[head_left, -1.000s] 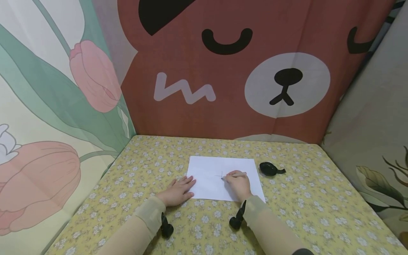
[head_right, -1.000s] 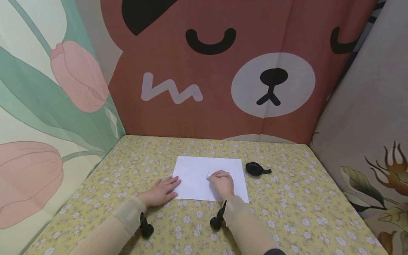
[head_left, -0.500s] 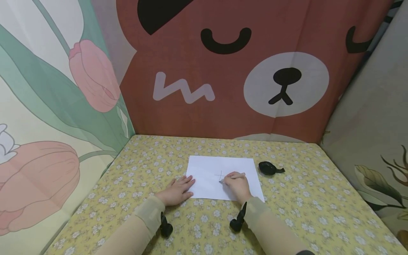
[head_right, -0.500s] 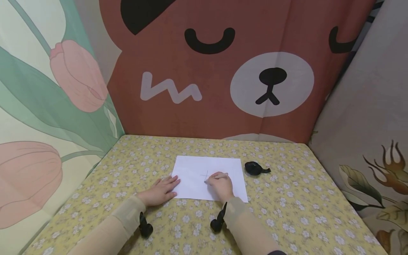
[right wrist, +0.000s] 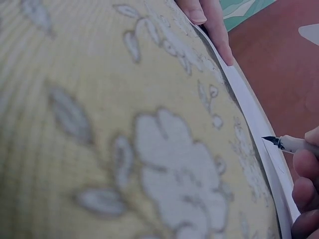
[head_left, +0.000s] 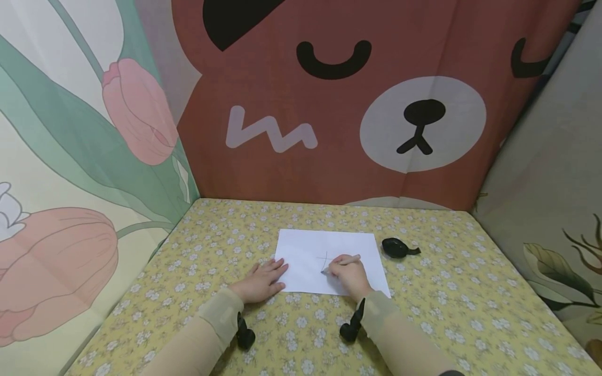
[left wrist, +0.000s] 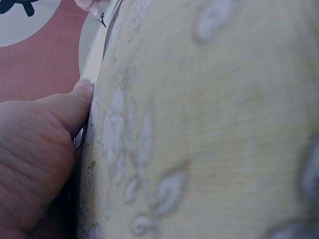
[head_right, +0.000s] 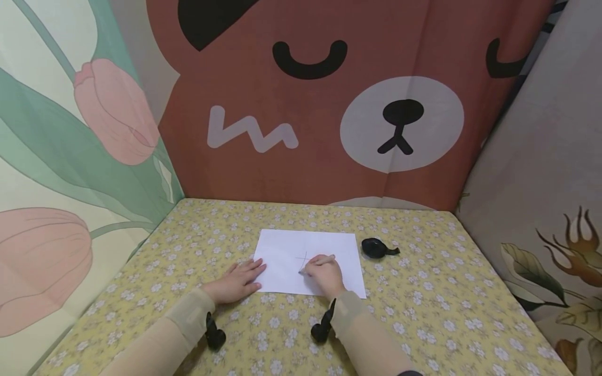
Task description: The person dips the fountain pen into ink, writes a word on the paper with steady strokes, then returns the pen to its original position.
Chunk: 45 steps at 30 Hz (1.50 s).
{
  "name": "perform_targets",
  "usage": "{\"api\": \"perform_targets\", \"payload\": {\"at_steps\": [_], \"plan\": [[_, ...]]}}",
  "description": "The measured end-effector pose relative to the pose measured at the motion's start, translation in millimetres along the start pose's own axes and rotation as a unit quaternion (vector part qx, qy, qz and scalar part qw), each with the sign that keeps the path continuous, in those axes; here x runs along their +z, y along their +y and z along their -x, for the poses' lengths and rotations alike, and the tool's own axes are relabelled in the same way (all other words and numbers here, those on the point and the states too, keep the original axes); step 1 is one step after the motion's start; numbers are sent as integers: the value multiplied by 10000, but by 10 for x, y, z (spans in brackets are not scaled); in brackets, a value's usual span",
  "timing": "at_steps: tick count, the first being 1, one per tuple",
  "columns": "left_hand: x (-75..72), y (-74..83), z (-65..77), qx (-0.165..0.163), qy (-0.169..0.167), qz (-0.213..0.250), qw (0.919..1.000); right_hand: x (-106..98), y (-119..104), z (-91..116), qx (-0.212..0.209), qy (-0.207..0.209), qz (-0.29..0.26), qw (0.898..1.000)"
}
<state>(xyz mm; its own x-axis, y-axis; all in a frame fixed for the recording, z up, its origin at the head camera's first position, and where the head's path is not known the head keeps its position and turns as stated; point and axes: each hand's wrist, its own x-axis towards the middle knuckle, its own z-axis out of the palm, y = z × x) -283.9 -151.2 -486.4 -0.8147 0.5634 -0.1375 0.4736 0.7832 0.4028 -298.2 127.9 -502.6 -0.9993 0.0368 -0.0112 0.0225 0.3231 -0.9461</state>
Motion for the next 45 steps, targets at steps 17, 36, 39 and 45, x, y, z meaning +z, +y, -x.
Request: {"api": "perform_targets", "payload": {"at_steps": [17,36,39,45], "plan": [[16,-29,-21,-6,-6,-113,9999,-8,18,0,-133,-340,-63,9993],[14,-13,-2,-54,-19,-82,9999,0,12,24,-80,-353,-335,9988],[8,-6,3,-24,-11,-60,10000,0,23,19,-75,-297,-438,9986],[4,-2,4,-30,-25,-63,10000,-8,54,0,-54,-232,-581,9980]]}}
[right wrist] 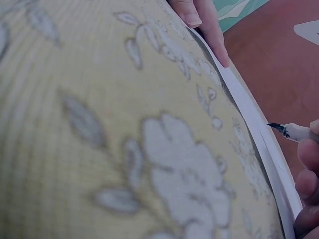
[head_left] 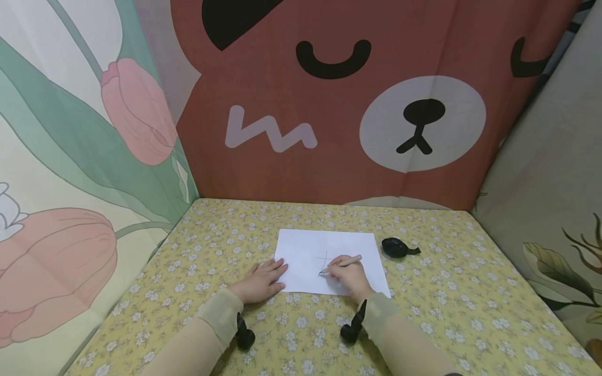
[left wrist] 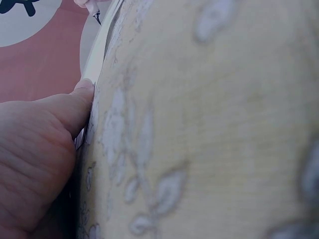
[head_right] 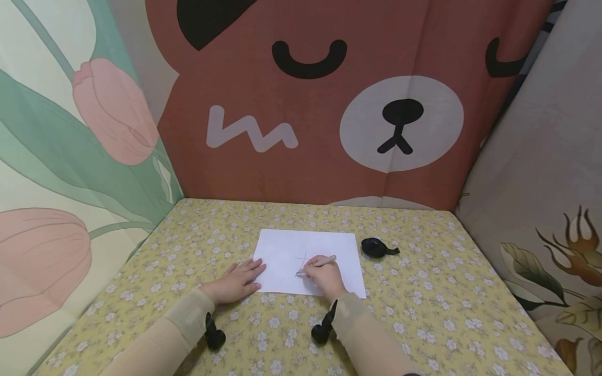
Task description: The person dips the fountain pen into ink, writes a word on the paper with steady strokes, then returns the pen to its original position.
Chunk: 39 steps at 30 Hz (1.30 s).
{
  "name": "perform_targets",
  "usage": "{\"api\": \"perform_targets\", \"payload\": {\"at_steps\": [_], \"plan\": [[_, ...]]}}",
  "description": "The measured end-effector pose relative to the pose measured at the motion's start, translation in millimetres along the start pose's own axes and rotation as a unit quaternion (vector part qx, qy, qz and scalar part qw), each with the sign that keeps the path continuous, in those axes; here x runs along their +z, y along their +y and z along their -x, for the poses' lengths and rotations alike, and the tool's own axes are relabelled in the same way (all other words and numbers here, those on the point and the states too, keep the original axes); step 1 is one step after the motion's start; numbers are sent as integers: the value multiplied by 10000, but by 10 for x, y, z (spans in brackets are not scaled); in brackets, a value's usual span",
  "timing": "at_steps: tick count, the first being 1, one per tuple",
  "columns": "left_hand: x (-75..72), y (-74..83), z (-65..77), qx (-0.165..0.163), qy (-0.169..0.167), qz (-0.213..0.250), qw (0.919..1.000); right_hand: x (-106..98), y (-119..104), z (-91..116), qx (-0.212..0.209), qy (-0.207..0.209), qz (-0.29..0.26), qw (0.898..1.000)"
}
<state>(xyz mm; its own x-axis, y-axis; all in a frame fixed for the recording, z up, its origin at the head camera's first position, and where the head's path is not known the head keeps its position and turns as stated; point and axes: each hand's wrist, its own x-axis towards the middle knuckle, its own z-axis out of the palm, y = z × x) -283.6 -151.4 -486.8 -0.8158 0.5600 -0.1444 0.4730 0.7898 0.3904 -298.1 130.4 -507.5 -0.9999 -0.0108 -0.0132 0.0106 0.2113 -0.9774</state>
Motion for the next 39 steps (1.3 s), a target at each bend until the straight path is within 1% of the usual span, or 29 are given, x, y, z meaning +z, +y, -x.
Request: {"api": "perform_targets", "payload": {"at_steps": [10,15,22,28,32,39], "plan": [[5,-8,-6,0,-23,-34,10000,-12,1,-14,-5,157,64,9999],[4,-8,-8,20,-10,-41,10000,-38,-31,-29,-17,319,113,9994],[-3,-2,-4,28,14,-35,10000,-108,4,-95,-68,542,418,9976],[-1,-2,-2,17,7,2,10000,-140,20,-114,38,609,388,9974],[8,-17,-11,8,4,-38,10000,-139,21,-125,99,636,471,9968],[24,-33,-24,-23,-9,-73,10000,-111,21,-127,-43,593,810,9949]]}}
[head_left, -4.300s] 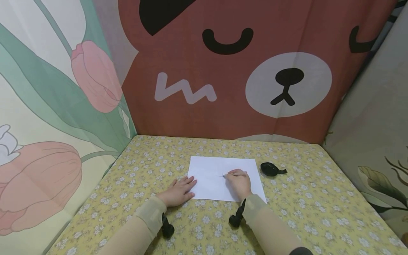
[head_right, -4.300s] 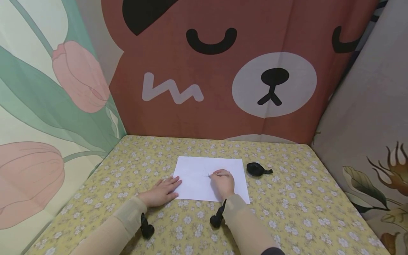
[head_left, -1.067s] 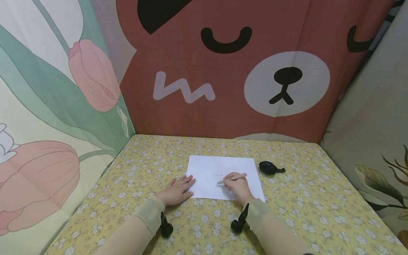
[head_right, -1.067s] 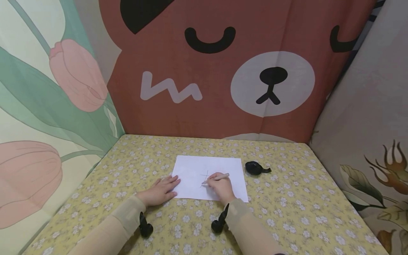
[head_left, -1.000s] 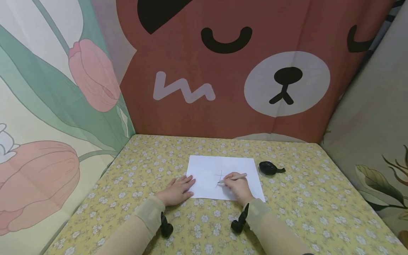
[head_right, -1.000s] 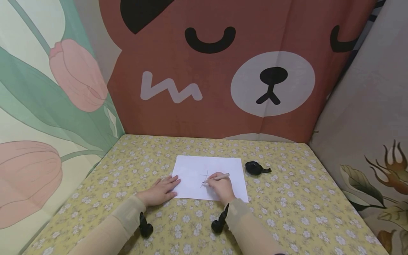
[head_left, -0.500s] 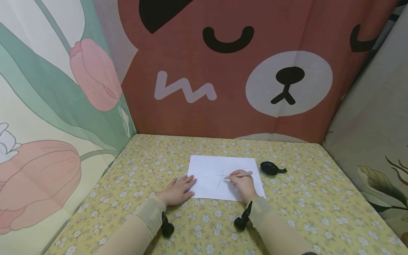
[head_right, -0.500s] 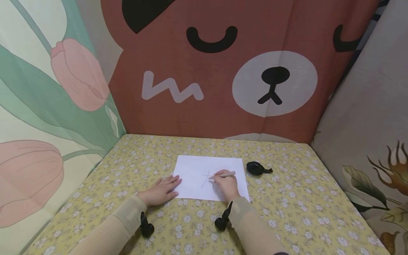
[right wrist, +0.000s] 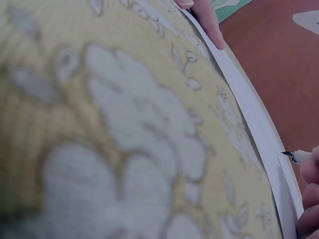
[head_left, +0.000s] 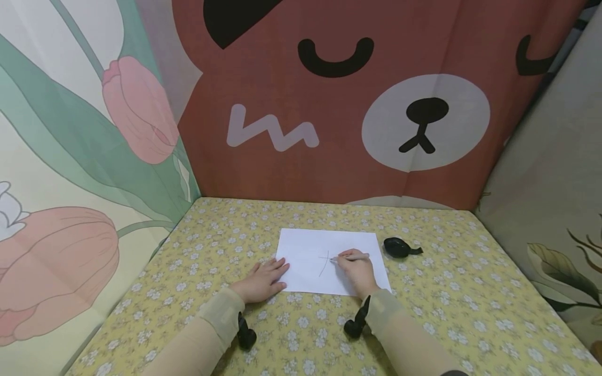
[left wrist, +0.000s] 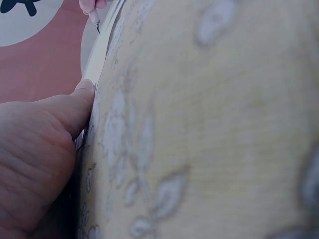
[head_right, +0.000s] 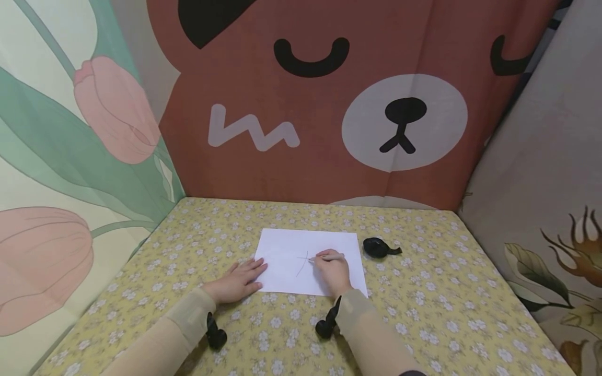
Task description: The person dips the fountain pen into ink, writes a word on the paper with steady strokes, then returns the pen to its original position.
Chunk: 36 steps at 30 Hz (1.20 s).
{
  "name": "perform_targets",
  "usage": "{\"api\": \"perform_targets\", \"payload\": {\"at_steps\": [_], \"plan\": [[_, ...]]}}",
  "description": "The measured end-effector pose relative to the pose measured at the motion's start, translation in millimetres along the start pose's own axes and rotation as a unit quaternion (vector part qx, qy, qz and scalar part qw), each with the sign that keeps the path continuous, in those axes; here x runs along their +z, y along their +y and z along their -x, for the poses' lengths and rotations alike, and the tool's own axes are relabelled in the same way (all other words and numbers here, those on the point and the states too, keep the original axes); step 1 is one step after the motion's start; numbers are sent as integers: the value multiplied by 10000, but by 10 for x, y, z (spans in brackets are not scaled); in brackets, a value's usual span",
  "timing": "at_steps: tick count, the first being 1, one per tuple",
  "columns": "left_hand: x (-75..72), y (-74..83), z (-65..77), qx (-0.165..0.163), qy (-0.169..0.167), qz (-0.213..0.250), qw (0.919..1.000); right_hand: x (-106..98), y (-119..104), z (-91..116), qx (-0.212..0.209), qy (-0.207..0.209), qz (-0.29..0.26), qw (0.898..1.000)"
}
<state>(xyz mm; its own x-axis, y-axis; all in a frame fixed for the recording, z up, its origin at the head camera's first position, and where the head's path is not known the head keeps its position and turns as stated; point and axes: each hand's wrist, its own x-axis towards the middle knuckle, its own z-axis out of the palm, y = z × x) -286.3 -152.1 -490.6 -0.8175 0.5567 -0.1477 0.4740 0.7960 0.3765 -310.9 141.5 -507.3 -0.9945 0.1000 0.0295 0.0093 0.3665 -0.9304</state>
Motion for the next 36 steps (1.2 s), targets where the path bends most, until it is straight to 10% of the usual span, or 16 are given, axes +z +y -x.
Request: {"api": "perform_targets", "payload": {"at_steps": [36], "plan": [[-48,52,30,15,0,117,9999,-3,17,-9,123,52,84,9999]]}}
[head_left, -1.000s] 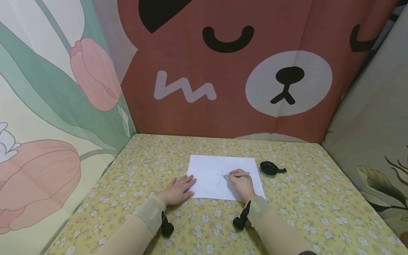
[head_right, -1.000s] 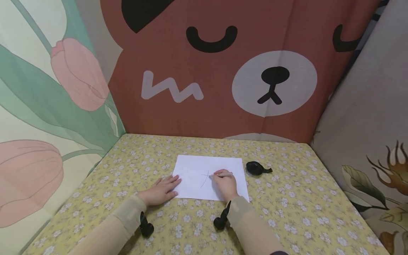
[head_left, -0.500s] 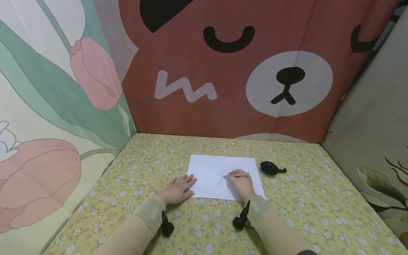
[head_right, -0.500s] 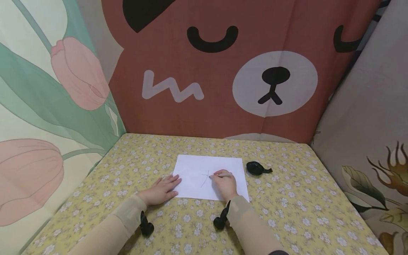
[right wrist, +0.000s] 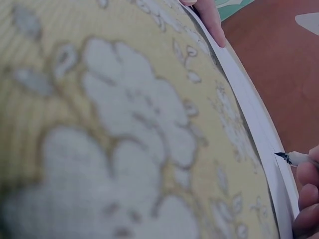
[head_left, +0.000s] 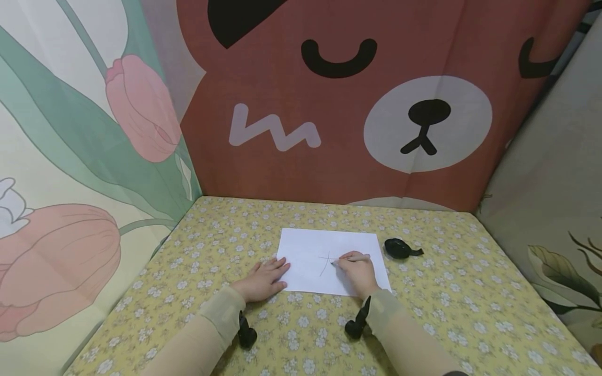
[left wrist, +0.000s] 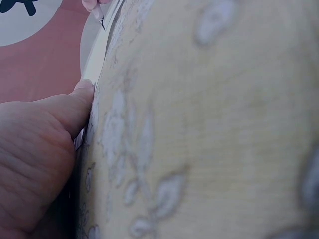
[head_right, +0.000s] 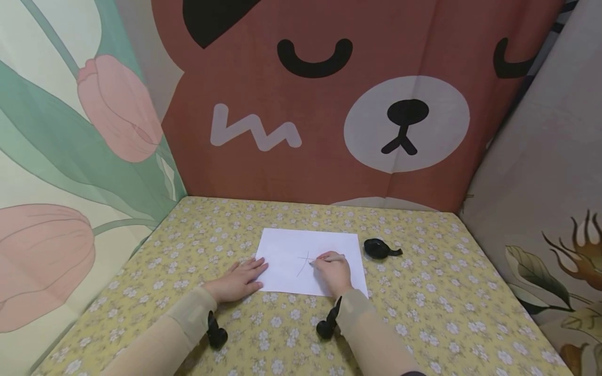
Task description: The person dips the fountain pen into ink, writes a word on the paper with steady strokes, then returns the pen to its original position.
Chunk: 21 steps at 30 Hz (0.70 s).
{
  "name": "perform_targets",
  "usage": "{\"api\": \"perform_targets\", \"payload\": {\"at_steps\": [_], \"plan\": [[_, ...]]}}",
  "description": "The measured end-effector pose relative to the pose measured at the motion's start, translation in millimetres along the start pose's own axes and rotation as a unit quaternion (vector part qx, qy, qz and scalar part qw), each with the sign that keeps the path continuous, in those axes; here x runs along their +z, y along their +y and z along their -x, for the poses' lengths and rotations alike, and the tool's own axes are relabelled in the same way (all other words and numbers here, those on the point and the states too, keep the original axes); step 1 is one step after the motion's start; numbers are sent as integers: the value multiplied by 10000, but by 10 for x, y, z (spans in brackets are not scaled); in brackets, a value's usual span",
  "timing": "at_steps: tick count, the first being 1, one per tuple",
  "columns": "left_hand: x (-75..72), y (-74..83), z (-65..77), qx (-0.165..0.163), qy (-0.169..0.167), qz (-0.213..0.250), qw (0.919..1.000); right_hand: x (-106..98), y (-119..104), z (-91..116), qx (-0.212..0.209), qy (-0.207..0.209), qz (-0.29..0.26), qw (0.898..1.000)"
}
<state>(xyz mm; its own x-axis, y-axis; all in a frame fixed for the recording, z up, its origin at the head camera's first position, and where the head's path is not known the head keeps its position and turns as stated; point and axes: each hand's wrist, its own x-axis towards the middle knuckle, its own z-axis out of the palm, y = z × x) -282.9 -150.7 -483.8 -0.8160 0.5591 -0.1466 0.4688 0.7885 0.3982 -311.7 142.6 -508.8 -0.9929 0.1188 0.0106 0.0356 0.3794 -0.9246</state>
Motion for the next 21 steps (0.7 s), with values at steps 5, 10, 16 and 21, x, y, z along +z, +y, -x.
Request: {"api": "perform_targets", "payload": {"at_steps": [5,10,16,21], "plan": [[-2,14,7,-8,10,-21,10000,-11,-4,9,56,21,-1,10000],[-7,18,10,3,23,-24,10000,-26,-12,25,40,11,-16,10000],[-7,22,13,37,43,-7,10000,-41,11,26,27,17,-71,10000],[-9,22,13,38,45,-15,10000,-50,12,41,36,47,-173,9998]]}}
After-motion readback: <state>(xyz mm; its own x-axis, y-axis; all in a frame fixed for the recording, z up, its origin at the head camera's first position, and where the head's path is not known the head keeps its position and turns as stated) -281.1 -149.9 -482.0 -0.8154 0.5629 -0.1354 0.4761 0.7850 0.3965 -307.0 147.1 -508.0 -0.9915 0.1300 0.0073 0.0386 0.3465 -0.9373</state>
